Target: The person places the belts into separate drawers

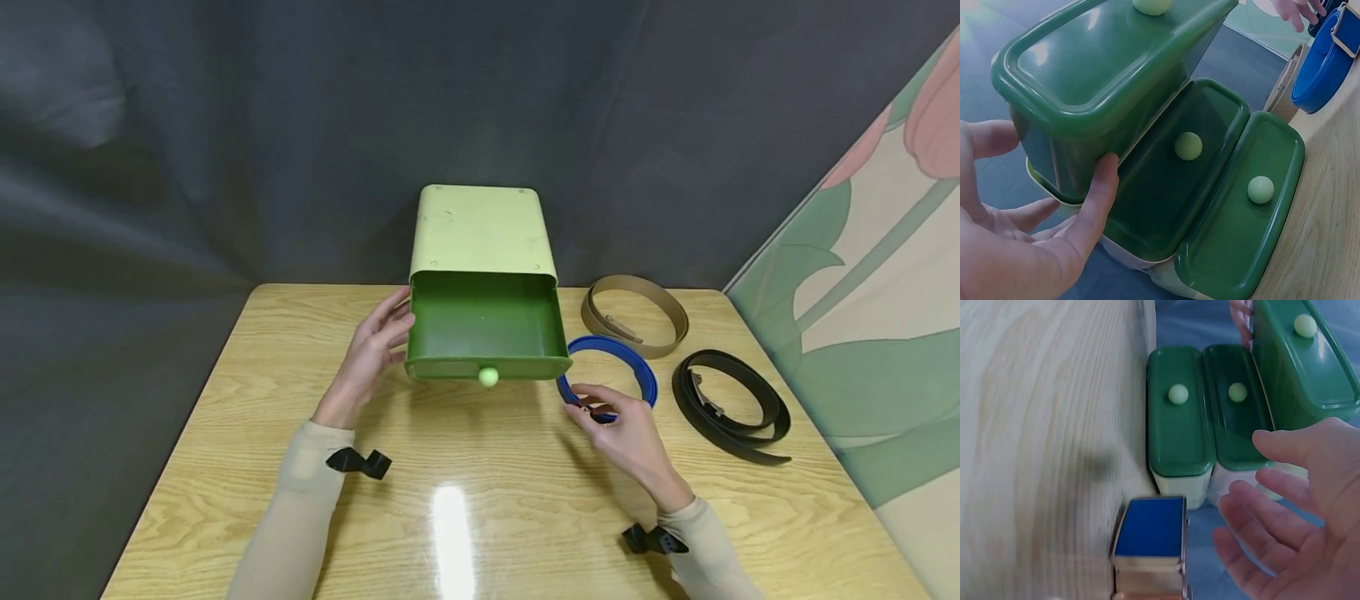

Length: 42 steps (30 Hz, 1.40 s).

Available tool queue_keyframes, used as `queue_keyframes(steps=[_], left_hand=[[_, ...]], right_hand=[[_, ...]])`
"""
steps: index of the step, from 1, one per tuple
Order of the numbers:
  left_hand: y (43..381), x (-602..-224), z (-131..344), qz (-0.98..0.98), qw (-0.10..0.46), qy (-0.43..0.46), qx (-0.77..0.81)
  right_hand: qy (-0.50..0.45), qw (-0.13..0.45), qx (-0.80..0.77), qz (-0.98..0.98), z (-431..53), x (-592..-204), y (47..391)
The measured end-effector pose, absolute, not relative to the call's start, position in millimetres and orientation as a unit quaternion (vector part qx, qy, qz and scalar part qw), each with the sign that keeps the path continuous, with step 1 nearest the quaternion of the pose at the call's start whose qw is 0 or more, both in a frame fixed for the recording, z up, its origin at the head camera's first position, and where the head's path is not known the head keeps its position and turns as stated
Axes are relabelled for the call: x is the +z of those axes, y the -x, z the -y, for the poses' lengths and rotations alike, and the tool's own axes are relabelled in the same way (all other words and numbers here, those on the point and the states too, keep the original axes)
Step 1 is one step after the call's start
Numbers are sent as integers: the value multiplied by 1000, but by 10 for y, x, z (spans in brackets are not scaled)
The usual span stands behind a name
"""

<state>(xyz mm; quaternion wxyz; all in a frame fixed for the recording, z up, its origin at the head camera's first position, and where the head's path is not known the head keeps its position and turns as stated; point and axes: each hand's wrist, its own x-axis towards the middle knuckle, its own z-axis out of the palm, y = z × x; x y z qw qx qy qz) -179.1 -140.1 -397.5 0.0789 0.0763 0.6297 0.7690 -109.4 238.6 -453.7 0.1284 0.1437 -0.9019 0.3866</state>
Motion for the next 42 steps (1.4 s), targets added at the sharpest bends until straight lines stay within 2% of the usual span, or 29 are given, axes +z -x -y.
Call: queue_keyframes(steps=[9,21,42], left_hand=[[1767,-3969,1399,-627,84,-83,770],[1768,-3975,1378,-625,79,-77,772],[1768,-3980,1405,-634,78,-73,766]], right_hand=[[-133,101,352,921,-2580,-4588,1122],[-137,33,339,930,-2728,-4701,1163],[-170,38,285,943,-2778,-4792,1202]])
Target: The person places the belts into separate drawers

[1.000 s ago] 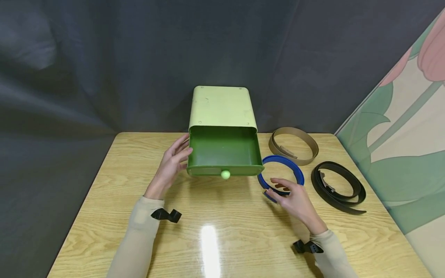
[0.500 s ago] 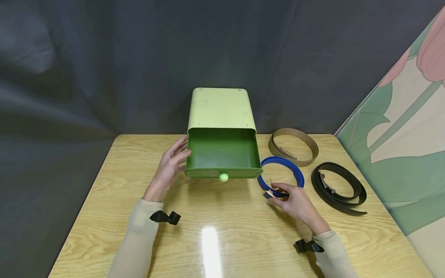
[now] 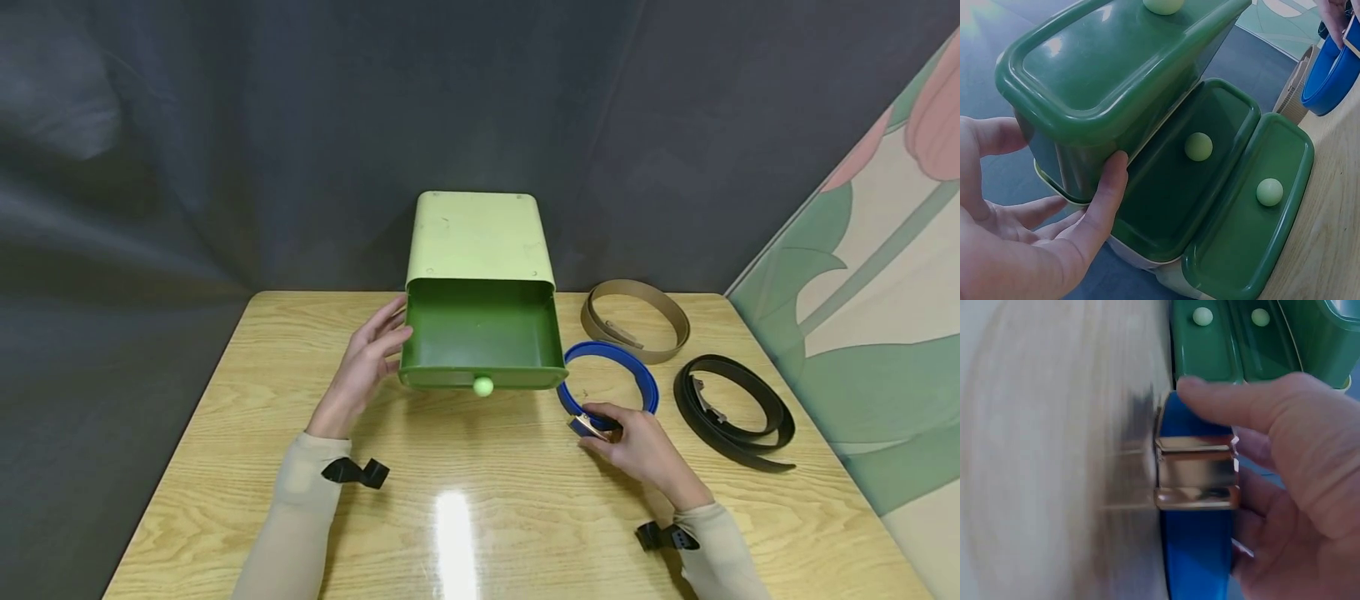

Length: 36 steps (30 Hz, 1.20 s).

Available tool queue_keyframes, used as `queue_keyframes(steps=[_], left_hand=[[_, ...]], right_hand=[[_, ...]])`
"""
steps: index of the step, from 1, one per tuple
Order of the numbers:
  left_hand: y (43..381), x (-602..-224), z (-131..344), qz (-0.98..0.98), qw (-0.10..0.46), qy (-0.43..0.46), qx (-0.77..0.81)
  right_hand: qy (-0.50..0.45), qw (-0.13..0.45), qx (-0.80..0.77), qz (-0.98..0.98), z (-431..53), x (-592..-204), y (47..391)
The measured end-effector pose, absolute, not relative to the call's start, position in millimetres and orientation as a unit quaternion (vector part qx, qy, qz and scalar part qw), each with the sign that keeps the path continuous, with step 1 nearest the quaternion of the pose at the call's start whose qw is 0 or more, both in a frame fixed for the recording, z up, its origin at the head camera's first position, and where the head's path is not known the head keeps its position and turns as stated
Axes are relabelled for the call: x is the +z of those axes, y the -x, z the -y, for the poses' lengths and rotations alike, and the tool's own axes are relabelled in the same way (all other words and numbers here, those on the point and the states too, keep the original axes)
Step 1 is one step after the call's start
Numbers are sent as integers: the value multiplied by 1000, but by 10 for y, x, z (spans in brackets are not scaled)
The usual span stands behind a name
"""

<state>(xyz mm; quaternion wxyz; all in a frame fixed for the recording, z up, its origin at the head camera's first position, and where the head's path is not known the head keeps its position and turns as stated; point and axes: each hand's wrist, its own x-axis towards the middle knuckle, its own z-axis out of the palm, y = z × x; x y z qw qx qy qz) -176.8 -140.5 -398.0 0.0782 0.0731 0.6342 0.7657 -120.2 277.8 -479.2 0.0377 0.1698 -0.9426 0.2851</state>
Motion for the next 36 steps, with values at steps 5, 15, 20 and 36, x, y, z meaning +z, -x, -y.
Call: queue_keyframes(steps=[5,15,20,36], left_hand=[[1770,-3979,1403,-633,80,-72,767],[1776,-3970,1405,-631,81,-69,768],[1774,-3971,1409,-631,81,-66,769],[1773,-3957,1416,-633,86,-72,766]], right_hand=[[-168,45,285,943,-2752,-4835,1204],[-158,48,274,947,-2720,-4829,1210],[-161,48,271,948,-2717,-4827,1203],[-179,92,278,939,-2744,-4770,1177]])
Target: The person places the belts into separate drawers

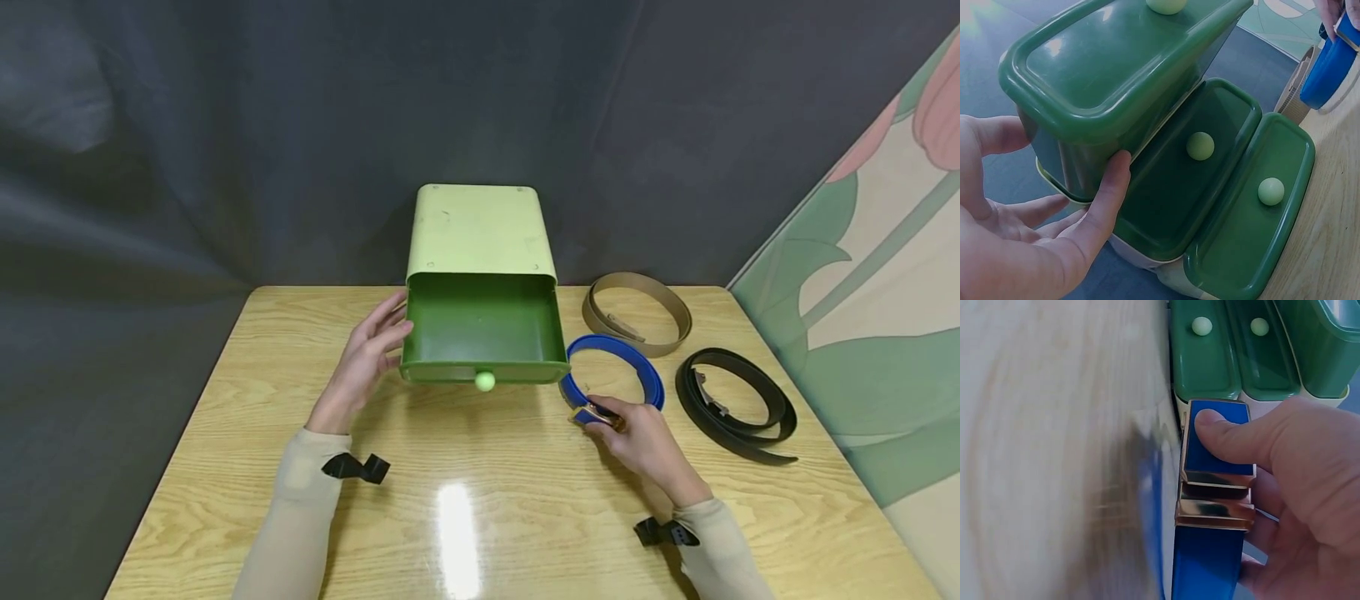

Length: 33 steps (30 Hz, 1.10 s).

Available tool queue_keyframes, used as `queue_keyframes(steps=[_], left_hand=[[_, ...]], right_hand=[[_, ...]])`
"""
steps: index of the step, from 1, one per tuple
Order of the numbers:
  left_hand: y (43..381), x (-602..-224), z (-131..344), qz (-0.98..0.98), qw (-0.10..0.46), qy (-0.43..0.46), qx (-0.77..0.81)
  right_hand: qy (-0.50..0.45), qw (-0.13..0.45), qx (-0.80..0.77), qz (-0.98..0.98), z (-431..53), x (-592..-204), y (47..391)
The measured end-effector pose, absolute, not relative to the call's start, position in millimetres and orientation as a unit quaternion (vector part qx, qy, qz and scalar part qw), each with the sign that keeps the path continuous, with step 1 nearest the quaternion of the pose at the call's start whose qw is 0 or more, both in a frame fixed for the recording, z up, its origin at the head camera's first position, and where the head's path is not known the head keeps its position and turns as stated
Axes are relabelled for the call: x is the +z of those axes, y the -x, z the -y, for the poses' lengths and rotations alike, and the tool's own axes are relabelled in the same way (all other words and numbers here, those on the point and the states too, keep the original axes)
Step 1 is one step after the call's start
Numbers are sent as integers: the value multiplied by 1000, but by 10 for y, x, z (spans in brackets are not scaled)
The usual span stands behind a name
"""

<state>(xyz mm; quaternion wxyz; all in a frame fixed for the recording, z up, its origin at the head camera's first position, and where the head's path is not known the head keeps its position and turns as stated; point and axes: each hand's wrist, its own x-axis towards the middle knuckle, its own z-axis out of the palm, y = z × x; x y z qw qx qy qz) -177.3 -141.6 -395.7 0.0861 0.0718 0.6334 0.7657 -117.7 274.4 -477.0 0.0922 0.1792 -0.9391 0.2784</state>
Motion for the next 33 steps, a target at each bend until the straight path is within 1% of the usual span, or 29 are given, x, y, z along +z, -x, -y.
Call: queue_keyframes(steps=[5,33], left_hand=[[1770,-3953,1410,-633,86,-76,765],[1774,-3963,1414,-633,86,-76,766]], right_hand=[[-190,104,291,932,-2767,-4748,1162],[-180,90,352,914,-2811,-4521,1091]])
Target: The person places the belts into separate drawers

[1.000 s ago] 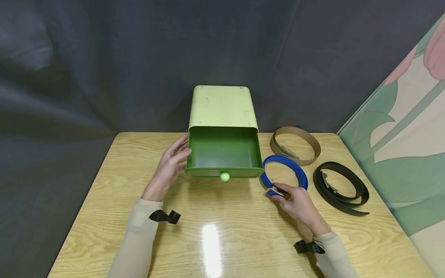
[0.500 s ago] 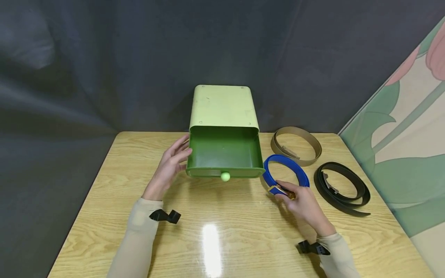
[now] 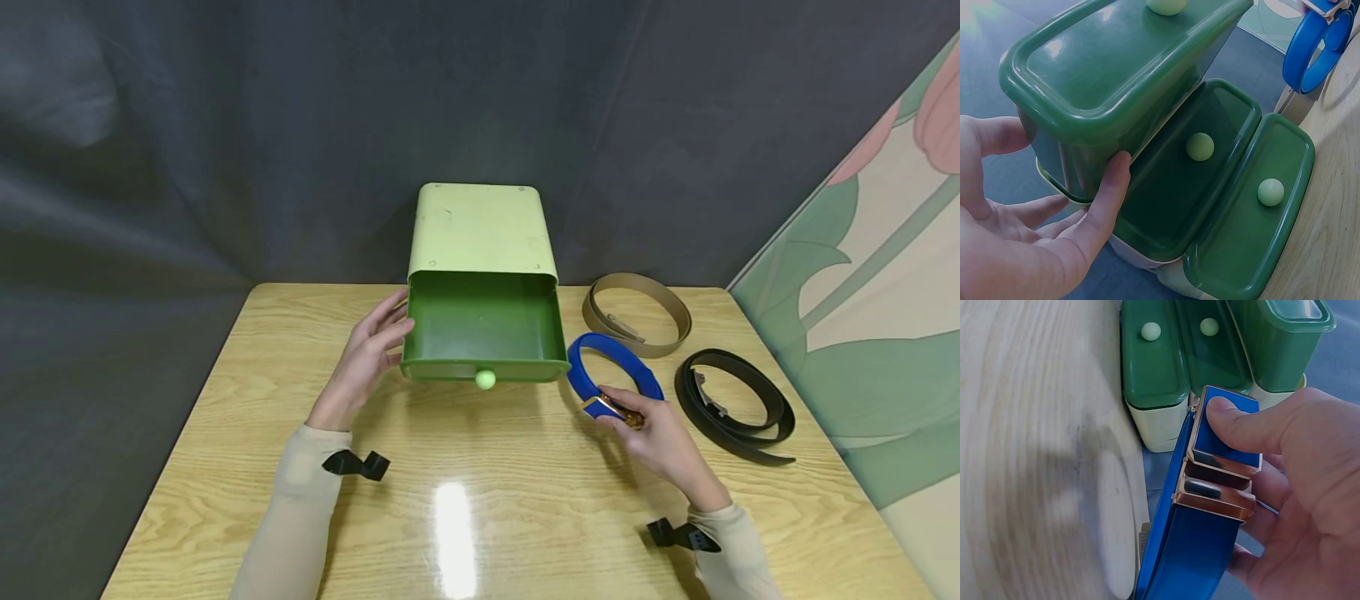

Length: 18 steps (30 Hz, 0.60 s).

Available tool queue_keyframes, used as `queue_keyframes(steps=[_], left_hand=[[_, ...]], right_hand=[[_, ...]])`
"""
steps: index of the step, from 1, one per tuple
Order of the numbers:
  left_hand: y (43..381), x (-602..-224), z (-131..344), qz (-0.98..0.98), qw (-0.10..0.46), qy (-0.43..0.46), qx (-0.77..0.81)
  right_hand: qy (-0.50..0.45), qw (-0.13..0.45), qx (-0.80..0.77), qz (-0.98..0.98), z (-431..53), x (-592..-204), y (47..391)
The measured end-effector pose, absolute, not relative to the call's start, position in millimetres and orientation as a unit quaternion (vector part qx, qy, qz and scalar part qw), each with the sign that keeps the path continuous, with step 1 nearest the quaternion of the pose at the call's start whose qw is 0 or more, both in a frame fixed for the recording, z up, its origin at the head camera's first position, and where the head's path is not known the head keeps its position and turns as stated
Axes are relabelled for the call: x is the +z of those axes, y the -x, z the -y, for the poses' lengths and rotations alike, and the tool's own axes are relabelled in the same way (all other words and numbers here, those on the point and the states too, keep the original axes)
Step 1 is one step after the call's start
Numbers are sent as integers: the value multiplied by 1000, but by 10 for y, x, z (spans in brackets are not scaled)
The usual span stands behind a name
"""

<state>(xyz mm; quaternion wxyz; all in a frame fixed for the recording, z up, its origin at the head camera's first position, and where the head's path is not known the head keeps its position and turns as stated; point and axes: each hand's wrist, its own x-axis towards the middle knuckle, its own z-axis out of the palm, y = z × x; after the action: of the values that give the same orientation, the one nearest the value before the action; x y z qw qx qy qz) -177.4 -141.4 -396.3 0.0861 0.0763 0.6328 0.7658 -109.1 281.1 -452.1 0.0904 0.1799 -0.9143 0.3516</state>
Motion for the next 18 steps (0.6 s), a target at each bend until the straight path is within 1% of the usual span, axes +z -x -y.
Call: queue_keyframes(steps=[11,18], left_hand=[[1773,-3964,1415,-631,86,-77,767],[1767,-3964,1415,-633,86,-76,765]], right_hand=[[-201,135,353,904,-2839,-4405,1058],[-202,150,347,904,-2844,-4260,1019]])
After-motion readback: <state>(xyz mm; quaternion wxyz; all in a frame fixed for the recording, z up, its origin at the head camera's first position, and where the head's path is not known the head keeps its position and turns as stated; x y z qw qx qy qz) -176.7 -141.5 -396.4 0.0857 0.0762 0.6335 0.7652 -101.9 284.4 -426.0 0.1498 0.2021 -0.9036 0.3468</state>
